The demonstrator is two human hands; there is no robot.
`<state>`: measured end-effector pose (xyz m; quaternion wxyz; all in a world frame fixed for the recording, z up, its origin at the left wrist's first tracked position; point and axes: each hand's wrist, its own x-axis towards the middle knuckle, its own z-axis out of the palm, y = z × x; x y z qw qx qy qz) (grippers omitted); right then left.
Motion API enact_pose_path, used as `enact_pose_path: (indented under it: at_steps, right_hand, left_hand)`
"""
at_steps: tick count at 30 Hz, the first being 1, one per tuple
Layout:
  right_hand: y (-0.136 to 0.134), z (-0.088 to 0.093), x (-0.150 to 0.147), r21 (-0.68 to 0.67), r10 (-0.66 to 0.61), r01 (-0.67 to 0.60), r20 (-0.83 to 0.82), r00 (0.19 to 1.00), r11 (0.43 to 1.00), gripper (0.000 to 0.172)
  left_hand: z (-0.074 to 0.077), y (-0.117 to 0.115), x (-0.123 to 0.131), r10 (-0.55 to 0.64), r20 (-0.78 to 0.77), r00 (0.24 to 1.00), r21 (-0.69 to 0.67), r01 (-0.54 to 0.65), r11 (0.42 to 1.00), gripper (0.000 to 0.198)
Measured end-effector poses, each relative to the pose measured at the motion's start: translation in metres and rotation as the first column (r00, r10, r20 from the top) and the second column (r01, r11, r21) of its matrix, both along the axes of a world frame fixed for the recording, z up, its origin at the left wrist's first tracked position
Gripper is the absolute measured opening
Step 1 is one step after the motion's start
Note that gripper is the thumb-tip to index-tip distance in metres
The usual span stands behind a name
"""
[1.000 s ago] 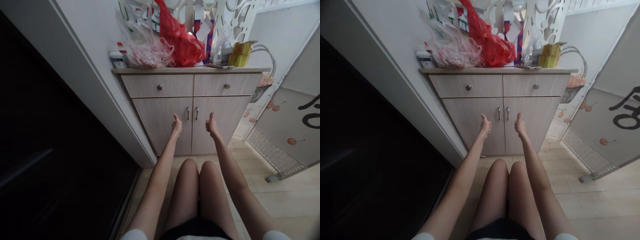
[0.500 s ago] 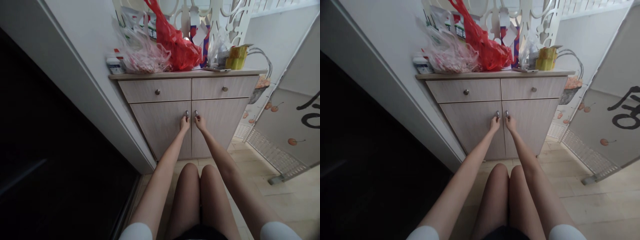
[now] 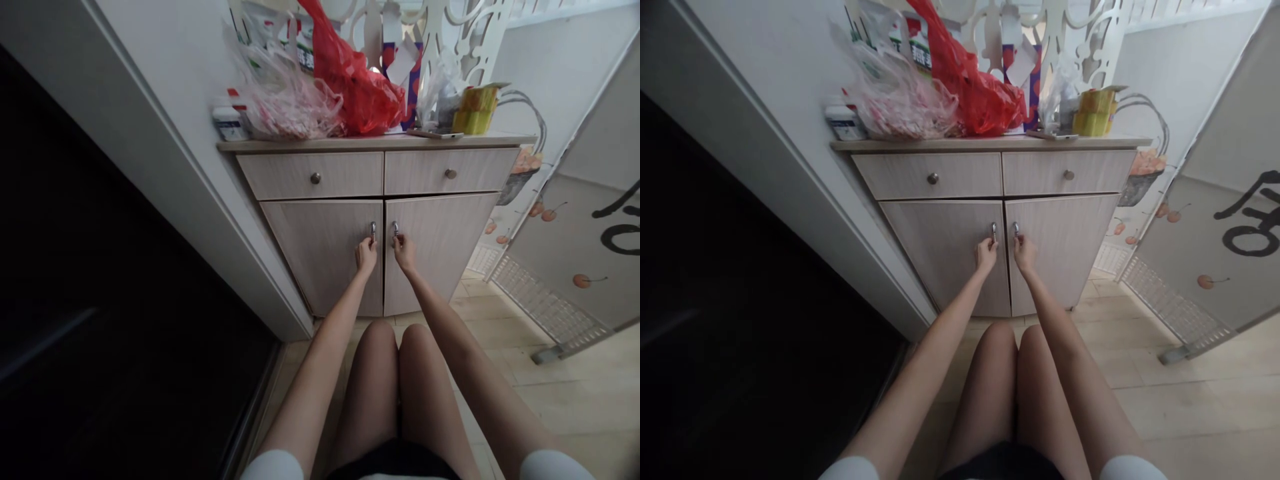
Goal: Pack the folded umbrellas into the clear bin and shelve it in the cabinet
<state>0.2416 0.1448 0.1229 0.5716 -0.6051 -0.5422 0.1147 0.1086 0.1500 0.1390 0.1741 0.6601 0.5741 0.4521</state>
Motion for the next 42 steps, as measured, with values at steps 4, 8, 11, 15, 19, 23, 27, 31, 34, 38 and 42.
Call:
enact_pose_path:
  at_steps: [4, 8, 11, 15, 19, 23, 27, 31, 34, 38, 42]
  right_hand:
    - [-0.020, -0.002, 0.004, 0.032, 0.023, -0.023, 0.005, 1.000, 0.999, 0.038]
    - [-0.041, -0.002, 0.009, 0.043, 0.030, -0.029, -0.002, 1.000, 0.999, 0.043]
    - [-0.056, 0.000, 0.013, 0.061, 0.052, -0.051, -0.004, 0.999, 0.997, 0.045]
    - [-0.079, 0.000, 0.019, 0.066, 0.044, -0.043, -0.014, 0.999, 0.997, 0.047]
    - [-0.104, -0.004, 0.026, 0.104, 0.022, -0.020, -0.019, 1.000, 0.994, 0.044]
    - [-0.128, -0.007, 0.037, 0.099, 0.004, -0.003, -0.006, 1.000, 0.995, 0.042]
    - [-0.149, -0.007, 0.049, 0.102, -0.015, 0.013, 0.015, 1.000, 0.995, 0.042]
    - [-0.170, -0.006, 0.056, 0.122, -0.047, 0.044, 0.024, 0.999, 0.992, 0.041]
    - [-0.183, -0.006, 0.061, 0.134, -0.094, 0.091, 0.018, 0.995, 0.987, 0.042]
    - [-0.199, -0.009, 0.071, 0.135, -0.132, 0.128, 0.015, 0.991, 0.982, 0.043]
    - [-0.218, -0.011, 0.085, 0.126, -0.167, 0.162, 0.028, 0.986, 0.979, 0.041]
  left_hand:
    - [0.001, -0.015, -0.006, -0.011, 0.004, 1.000, 0.006, 0.011, 1.000, 0.015]
    - [0.000, -0.032, -0.015, -0.020, 0.008, 1.000, 0.015, 0.020, 1.000, 0.015]
    - [-0.003, -0.046, -0.024, -0.033, 0.012, 0.999, 0.035, 0.032, 0.999, 0.016]
    - [-0.008, -0.068, -0.038, -0.056, 0.065, 0.996, 0.085, 0.051, 0.995, 0.017]
    - [-0.011, -0.093, -0.053, -0.059, 0.124, 0.991, 0.107, 0.046, 0.993, 0.019]
    - [-0.015, -0.116, -0.069, -0.027, 0.167, 0.986, 0.114, 0.008, 0.993, 0.021]
    - [-0.019, -0.134, -0.085, -0.031, 0.200, 0.979, 0.159, -0.001, 0.987, 0.027]
    - [-0.024, -0.147, -0.098, 0.001, 0.216, 0.976, 0.171, -0.039, 0.984, 0.031]
    - [-0.028, -0.157, -0.107, 0.043, 0.227, 0.973, 0.160, -0.080, 0.984, 0.035]
    - [-0.030, -0.172, -0.120, 0.075, 0.262, 0.962, 0.172, -0.123, 0.977, 0.037]
    - [-0.033, -0.189, -0.140, 0.144, 0.298, 0.944, 0.181, -0.204, 0.962, 0.038]
